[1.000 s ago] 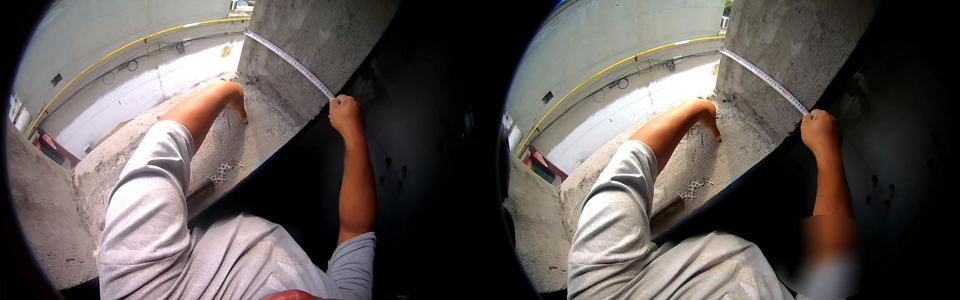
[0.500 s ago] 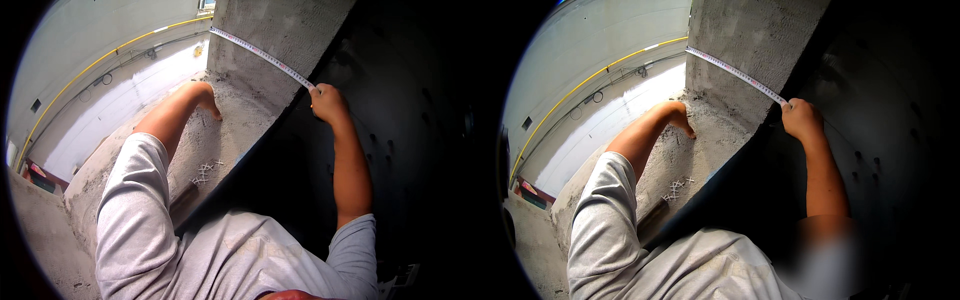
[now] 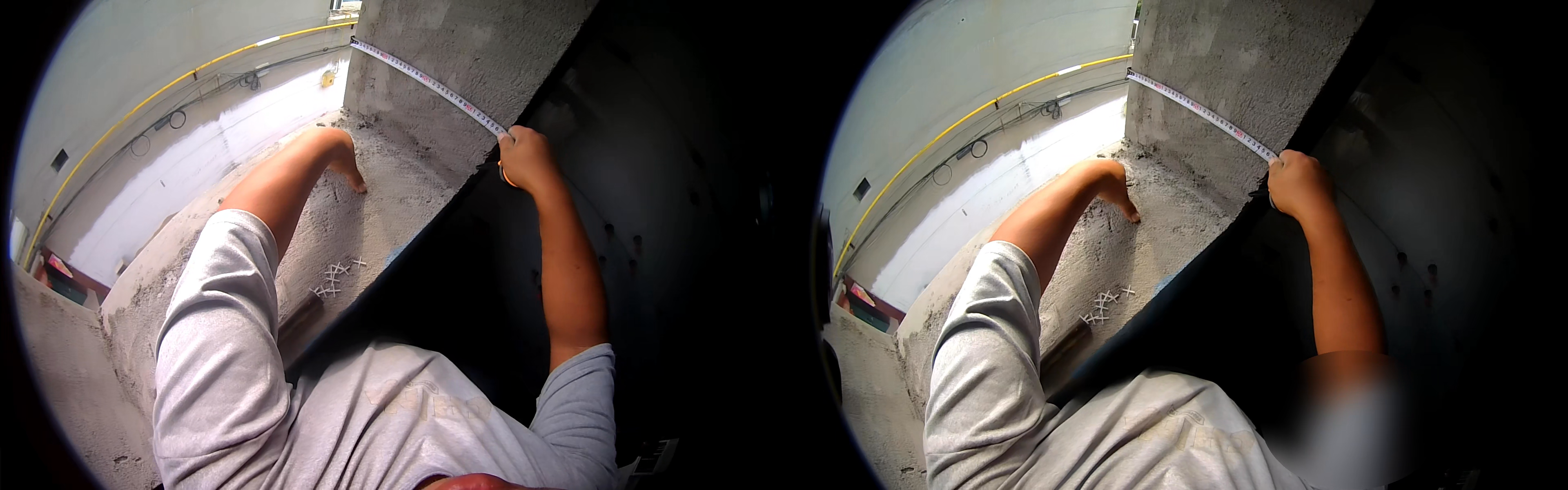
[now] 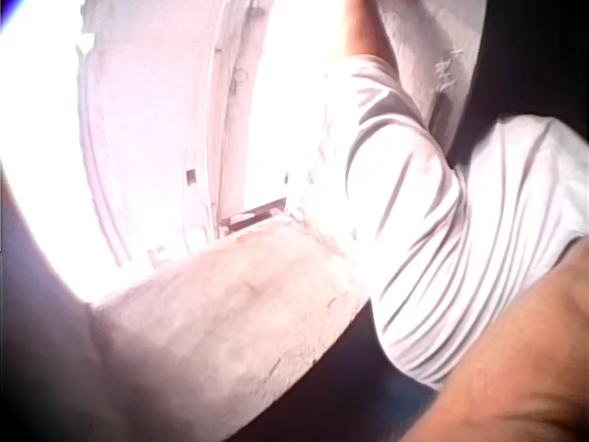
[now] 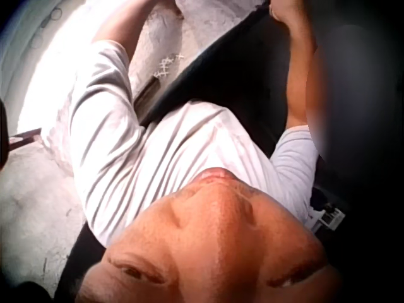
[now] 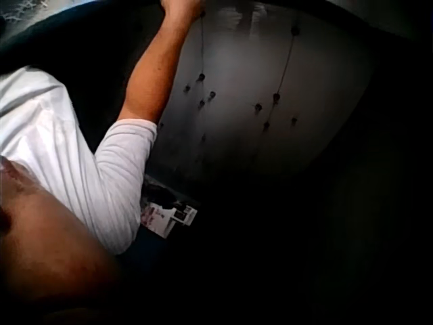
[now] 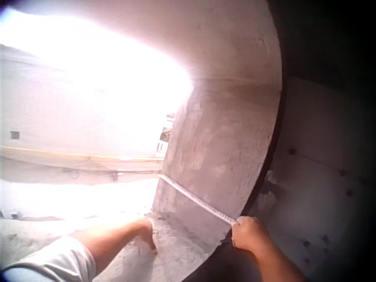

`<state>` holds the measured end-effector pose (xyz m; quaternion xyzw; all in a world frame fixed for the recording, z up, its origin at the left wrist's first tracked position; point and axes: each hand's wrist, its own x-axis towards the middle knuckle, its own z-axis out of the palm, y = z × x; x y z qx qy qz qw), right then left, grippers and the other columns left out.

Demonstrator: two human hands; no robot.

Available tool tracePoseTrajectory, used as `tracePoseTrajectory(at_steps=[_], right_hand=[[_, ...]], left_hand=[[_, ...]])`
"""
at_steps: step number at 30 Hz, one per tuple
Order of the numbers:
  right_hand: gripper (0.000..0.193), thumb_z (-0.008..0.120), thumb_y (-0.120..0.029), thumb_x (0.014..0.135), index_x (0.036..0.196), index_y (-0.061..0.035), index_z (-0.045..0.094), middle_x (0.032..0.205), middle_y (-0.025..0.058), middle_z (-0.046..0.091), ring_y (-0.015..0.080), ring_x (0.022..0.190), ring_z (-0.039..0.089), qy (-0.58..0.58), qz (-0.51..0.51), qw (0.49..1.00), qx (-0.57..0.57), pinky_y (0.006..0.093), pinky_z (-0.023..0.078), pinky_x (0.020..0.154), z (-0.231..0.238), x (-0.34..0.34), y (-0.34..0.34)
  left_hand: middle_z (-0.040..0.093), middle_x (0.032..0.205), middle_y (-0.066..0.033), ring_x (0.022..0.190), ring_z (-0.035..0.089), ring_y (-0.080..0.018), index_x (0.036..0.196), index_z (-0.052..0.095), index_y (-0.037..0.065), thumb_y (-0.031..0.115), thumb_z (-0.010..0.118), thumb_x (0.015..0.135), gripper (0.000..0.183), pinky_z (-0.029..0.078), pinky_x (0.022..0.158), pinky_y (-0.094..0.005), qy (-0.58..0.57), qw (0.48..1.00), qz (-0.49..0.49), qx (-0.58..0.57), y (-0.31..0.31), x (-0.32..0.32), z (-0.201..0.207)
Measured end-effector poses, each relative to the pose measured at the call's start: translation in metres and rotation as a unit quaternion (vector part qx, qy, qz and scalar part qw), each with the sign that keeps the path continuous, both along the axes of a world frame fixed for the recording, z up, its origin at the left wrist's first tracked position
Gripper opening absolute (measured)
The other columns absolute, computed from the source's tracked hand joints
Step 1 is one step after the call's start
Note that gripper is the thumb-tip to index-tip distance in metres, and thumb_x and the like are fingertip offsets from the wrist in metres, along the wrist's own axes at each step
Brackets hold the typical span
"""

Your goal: The person measures a concrete wall with a tape measure and marks points with a pencil. They then use a hammer to tap the wall at the marked locations.

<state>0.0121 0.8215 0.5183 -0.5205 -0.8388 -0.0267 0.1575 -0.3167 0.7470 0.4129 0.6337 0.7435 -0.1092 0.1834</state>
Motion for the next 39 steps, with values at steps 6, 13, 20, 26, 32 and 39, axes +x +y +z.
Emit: tracePoseTrajectory(at_steps=[6, 13, 20, 26, 32, 39], right_hand=[[0.035, 0.059, -0.029, 0.103, 0.092, 0.0017, 0.072, 0.094, 0.0256, 0.074, 0.0453, 0.093, 0.072, 0.033, 0.022, 0.999, -0.001, 0.0518, 0.056, 0.082, -0.002, 0.000, 0.003], [0.036, 0.062, -0.028, 0.101, 0.084, 0.0026, 0.070, 0.084, 0.0263, 0.071, 0.0462, 0.081, 0.071, 0.049, 0.044, 0.997, 0.027, 0.0525, 0.055, 0.073, -0.009, 0.004, 0.018], [0.038, 0.063, -0.027, 0.100, 0.077, 0.0035, 0.064, 0.073, 0.0233, 0.067, 0.0392, 0.065, 0.065, 0.076, 0.053, 0.995, 0.026, 0.0492, 0.050, 0.064, -0.012, 0.004, 0.017], [0.038, 0.063, -0.027, 0.100, 0.077, 0.0038, 0.064, 0.072, 0.0245, 0.066, 0.0412, 0.065, 0.065, 0.083, 0.065, 0.994, 0.032, 0.0501, 0.051, 0.065, -0.013, 0.005, 0.018], [0.037, 0.064, -0.027, 0.099, 0.078, 0.0038, 0.066, 0.077, 0.0270, 0.068, 0.0452, 0.071, 0.068, 0.084, 0.059, 0.994, 0.030, 0.0512, 0.052, 0.067, -0.012, 0.004, 0.016], [0.036, 0.064, -0.028, 0.099, 0.083, 0.0040, 0.070, 0.083, 0.0270, 0.072, 0.0476, 0.079, 0.071, 0.065, 0.040, 0.997, 0.006, 0.0517, 0.056, 0.073, -0.008, 0.002, 0.018]], left_hand=[[0.076, 0.124, -0.0251, 0.115, 0.073, -0.0367, 0.116, 0.080, -0.004, 0.074, 0.092, 0.062, 0.096, 0.055, 0.102, -0.0427, -0.021, 1.000, -0.014, -0.007, 0.003, -0.003, -0.006], [0.073, 0.133, -0.0237, 0.123, 0.070, -0.0373, 0.124, 0.077, -0.004, 0.073, 0.092, 0.064, 0.099, 0.054, 0.104, -0.0436, -0.030, 0.999, -0.007, -0.015, 0.002, -0.003, -0.003], [0.073, 0.133, -0.0235, 0.124, 0.070, -0.0381, 0.126, 0.077, -0.004, 0.071, 0.094, 0.064, 0.098, 0.054, 0.105, -0.0447, -0.040, 0.999, -0.017, -0.025, 0.005, -0.003, -0.005], [0.073, 0.133, -0.0234, 0.123, 0.070, -0.0381, 0.125, 0.077, -0.003, 0.071, 0.094, 0.064, 0.097, 0.054, 0.104, -0.0454, -0.035, 0.999, -0.020, -0.024, 0.005, -0.003, -0.005], [0.074, 0.131, -0.0227, 0.121, 0.071, -0.0369, 0.125, 0.078, -0.001, 0.072, 0.091, 0.066, 0.094, 0.054, 0.103, -0.0449, -0.031, 0.999, -0.012, -0.023, 0.003, -0.002, -0.003], [0.076, 0.121, -0.0235, 0.115, 0.072, -0.0387, 0.122, 0.075, -0.003, 0.045, 0.070, 0.095, 0.055, 0.056, 0.100, -0.0456, -0.082, 0.932, 0.170, 0.311, 0.011, -0.040, 0.021]])
